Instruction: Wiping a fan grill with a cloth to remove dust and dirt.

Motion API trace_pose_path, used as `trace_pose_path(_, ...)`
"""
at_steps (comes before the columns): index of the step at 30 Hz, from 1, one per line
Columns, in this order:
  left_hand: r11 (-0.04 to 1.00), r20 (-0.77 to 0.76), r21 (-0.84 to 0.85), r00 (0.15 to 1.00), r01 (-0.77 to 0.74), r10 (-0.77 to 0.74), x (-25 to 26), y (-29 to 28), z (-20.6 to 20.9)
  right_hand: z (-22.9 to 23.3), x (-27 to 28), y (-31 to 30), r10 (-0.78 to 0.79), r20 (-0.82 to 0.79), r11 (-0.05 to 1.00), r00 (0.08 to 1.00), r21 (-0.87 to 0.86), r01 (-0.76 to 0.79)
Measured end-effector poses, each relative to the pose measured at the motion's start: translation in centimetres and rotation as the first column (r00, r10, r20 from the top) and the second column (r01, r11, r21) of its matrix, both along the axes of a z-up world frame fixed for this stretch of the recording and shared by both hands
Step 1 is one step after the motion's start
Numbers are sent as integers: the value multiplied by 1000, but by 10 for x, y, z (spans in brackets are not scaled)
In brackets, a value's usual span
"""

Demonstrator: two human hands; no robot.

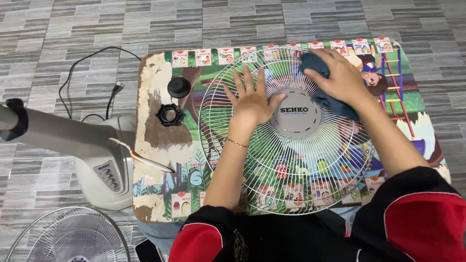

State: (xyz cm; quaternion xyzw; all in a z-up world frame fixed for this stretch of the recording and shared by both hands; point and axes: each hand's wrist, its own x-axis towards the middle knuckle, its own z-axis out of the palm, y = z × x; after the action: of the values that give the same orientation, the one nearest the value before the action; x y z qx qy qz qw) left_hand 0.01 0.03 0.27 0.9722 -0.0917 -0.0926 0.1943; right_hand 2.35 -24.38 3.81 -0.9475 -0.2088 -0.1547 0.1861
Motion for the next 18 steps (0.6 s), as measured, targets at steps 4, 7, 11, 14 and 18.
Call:
trace_pose_path(4,1000,41,12,999,7,-8,-1,-1,-5,-6,8,4,-29,158,998,987,-58,39)
trace_pose_path(7,999,47,42,999,15,-17,3,-3,-8,-5,20,18,11,240,994,971,-106,15)
trace_pose_path(11,999,8,32,1000,4,-4,1,-3,-3,6,29,59,139,209,987,968,-108,-118)
trace_pose_path(14,1000,34,18,999,-2,2,0,-2,-4,3,45,83,213,174,977,962,-65,-204)
trace_pose_path(18,1000,6,8,1000,-2,2,-2,0,3,-4,81,80,180,86,983,980,-63,-175)
